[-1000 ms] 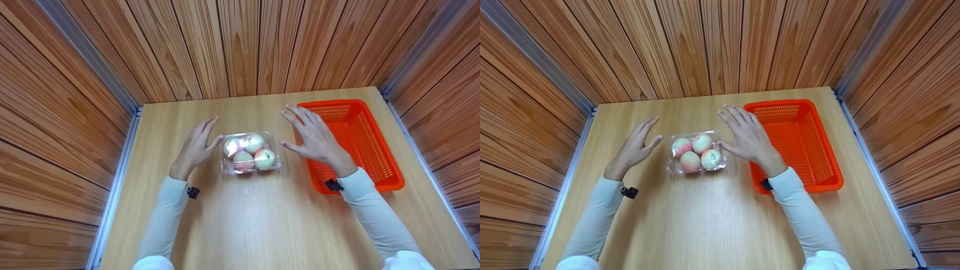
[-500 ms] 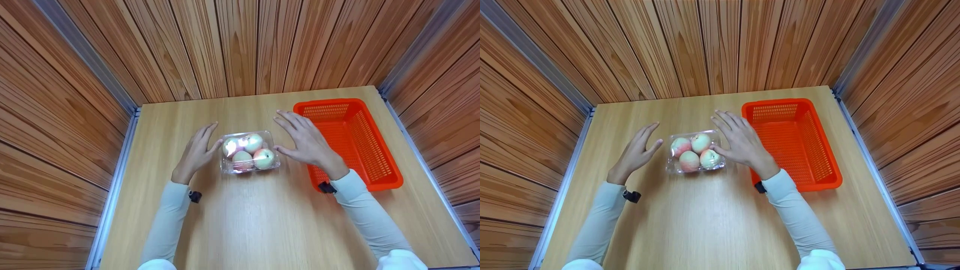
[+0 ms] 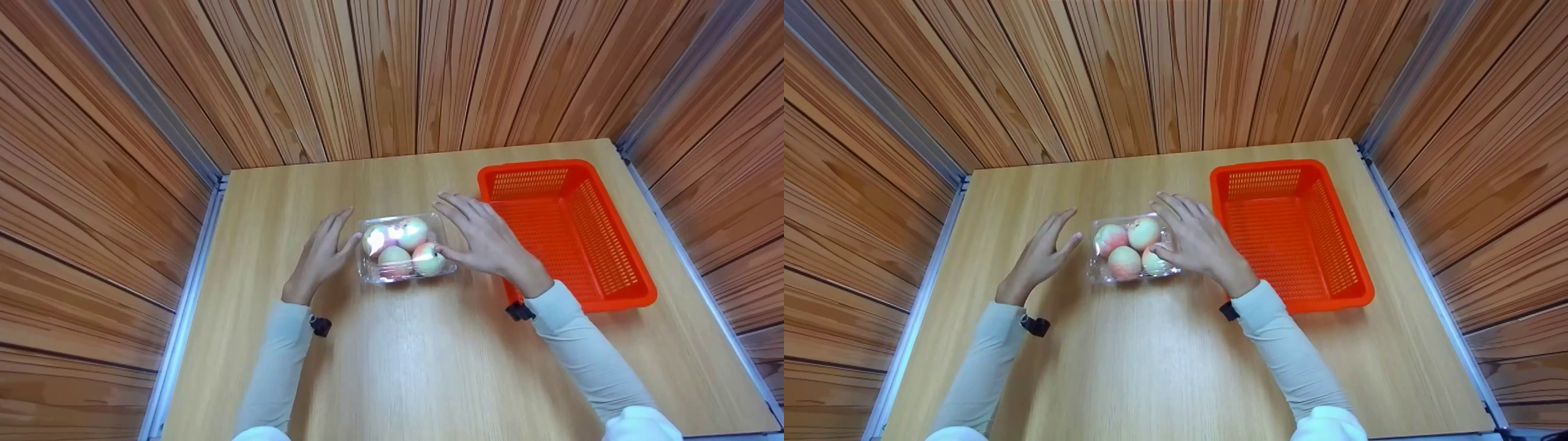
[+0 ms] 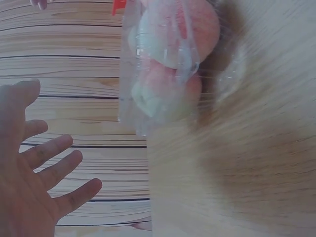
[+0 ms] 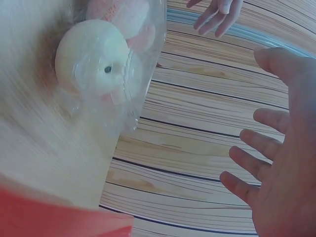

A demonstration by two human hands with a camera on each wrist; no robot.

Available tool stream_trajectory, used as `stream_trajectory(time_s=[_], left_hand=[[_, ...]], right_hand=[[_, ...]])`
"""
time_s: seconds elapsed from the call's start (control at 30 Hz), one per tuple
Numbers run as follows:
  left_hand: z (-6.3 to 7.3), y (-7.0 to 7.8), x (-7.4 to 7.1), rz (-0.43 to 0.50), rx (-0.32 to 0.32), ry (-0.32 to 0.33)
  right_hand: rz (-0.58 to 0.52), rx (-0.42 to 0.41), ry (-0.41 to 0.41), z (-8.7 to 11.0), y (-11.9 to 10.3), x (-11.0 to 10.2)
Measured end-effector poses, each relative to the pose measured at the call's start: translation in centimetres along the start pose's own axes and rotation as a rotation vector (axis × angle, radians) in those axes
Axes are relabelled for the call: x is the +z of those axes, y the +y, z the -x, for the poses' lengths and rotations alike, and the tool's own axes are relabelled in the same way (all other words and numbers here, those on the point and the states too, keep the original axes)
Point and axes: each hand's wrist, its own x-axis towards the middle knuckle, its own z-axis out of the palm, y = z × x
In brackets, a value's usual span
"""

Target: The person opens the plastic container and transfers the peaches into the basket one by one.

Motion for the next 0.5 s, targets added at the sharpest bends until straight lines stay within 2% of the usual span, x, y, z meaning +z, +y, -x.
stream_trajectory(time_s=[0.5], left_hand=[[0.3, -1.3, 1.7, 0.060, -0.070, -0.056]], right_hand=[[-0.063, -0.003, -0.029, -0.4, -1.2, 2.4]])
